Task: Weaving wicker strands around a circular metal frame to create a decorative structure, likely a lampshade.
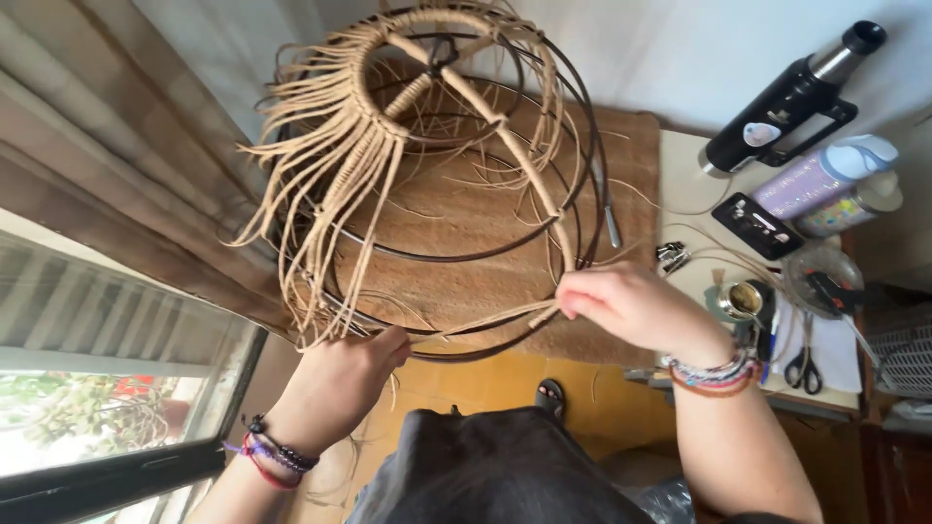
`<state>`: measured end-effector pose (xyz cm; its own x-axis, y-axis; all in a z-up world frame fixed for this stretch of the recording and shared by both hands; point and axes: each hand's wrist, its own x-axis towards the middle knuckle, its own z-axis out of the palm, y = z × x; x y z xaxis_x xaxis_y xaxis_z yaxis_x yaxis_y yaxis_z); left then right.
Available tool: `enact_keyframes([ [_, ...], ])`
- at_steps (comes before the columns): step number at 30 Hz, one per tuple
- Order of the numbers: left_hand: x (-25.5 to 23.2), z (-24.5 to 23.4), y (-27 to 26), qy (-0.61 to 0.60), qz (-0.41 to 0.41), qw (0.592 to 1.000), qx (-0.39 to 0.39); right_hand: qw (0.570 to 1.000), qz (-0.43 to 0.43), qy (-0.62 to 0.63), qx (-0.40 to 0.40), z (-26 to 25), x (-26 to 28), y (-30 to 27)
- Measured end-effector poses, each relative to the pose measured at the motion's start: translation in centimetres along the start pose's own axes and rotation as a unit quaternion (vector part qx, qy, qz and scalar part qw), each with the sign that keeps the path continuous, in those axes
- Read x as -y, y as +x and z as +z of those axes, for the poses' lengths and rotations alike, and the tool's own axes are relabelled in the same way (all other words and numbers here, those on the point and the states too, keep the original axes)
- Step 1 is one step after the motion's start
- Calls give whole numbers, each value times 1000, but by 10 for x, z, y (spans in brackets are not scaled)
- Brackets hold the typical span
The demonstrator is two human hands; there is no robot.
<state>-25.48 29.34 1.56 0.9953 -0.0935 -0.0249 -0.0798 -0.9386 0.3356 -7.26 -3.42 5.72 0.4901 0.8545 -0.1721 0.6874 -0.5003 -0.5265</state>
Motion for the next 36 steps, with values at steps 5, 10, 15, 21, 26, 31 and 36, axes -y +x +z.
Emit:
enact_keyframes([
  [5,-58,-24,18,-103,117,986,54,995,-92,-19,16,20,56,36],
  [10,-71,15,21,-147,-2,988,-38,994,-97,-15,49,10,63,44],
  [15,-15,11,7,-127,-14,991,26,997,-6,0,74,3,24,38],
  [21,-67,2,39,-241,53,968,37,992,-112,-9,47,21,70,60],
  [26,-59,2,37,-89,7,996,-4,997,-58,3,41,-8,51,47],
  [31,-37,-12,29,-91,40,995,13,995,-11,50,85,-22,32,44],
  [36,-27,-33,26,-31,58,998,18,970,23,154,184,-23,34,49],
])
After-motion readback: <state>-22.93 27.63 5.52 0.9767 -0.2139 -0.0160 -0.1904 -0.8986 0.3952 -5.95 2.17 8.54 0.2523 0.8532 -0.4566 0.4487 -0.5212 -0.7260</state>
